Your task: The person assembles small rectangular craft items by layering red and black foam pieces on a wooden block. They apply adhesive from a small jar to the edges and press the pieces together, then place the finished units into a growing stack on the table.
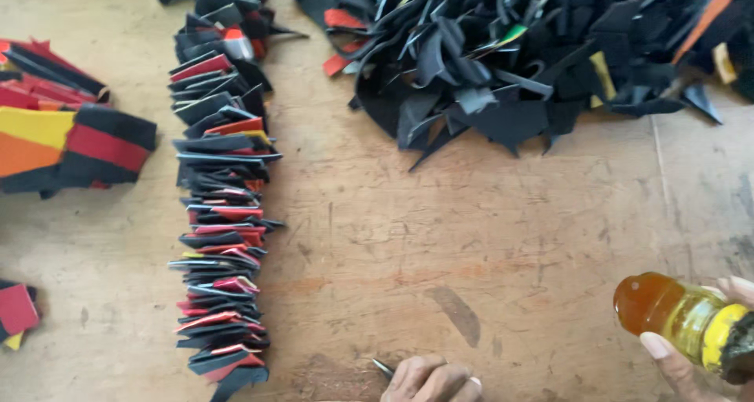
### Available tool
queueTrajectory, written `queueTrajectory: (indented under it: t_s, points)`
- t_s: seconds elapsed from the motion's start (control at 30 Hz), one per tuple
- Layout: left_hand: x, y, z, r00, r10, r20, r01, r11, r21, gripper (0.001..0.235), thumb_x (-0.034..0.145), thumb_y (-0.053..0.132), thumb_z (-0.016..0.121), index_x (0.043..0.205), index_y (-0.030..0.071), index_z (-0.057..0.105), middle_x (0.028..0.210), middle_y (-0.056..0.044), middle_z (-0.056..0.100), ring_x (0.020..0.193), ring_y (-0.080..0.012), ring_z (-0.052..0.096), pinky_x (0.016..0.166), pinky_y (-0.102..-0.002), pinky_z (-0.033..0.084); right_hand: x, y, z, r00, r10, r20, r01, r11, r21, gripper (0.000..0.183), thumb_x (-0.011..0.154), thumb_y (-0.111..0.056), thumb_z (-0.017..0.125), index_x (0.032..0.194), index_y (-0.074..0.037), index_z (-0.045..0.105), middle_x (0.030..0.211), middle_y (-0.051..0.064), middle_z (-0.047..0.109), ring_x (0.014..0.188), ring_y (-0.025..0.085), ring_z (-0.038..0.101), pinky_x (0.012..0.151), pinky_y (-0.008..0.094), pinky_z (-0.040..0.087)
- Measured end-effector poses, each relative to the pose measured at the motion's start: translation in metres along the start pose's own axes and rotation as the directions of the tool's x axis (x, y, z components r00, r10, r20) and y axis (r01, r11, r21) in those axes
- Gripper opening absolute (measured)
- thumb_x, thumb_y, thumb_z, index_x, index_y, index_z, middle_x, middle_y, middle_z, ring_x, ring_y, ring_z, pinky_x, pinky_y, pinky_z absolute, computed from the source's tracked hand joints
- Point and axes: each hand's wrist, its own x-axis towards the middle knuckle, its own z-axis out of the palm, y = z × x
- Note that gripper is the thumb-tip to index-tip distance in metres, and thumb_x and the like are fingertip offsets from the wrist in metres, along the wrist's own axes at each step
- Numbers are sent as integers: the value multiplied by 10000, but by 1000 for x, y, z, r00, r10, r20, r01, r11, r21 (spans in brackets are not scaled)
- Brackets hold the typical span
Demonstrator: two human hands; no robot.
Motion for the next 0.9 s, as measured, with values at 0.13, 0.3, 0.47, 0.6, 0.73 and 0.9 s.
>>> queueTrajectory:
  t_s: [0.13,0.3,0.47,0.6,0.73,0.9]
  points:
    - [-13,-5,18,998,-49,-30,48,999,-25,207,822,249,793,1012,234,712,904,77,693,775,-153,674,669,-299,564,23,-66,12,987,-148,67,158,972,-176,738,777,-258,864,1359,-2,490,1195,161,564,1074,205,624,1009,335,532]
    - [23,-8,-6,993,21,-117,-26,999,-44,479,800,278,825,1207,80,669,1079,-100,697,887,-268,678,777,-389,584,32,-168,27,951,-285,124,310,882,-355,718,571,-312,890,1190,-57,631,1130,150,665,1047,305,677,953,387,553]
    - [71,13,-46,991,-136,20,128,865,-485,675,842,216,750,1402,-77,512,1290,-236,646,1112,-397,685,967,-443,561,13,-226,54,946,-105,306,124,991,-45,630,661,-378,878,1178,-93,658,1095,127,662,1016,316,677,877,421,547]
    - [68,7,-47,927,-240,288,364,757,-543,425,855,227,756,1212,15,665,1105,-159,715,1014,-302,764,879,-374,593,-18,-233,58,906,-199,375,183,980,78,788,729,-502,886,1298,-38,599,1181,170,587,1089,369,617,938,479,493]
    - [34,-2,-24,884,-354,304,465,717,-519,276,924,202,680,1162,65,705,1115,-96,728,1038,-241,725,908,-339,592,-48,-217,81,874,-483,53,483,876,16,397,905,-161,692,1285,-93,601,1327,120,624,1273,331,624,1123,461,527]
    - [17,4,0,768,-490,413,639,625,-448,317,887,198,728,1172,66,694,1137,-102,708,1082,-240,694,938,-345,569,-75,-224,108,920,-359,-161,380,915,134,153,1003,-194,729,1097,-150,617,1149,2,691,1222,215,694,1086,441,577]
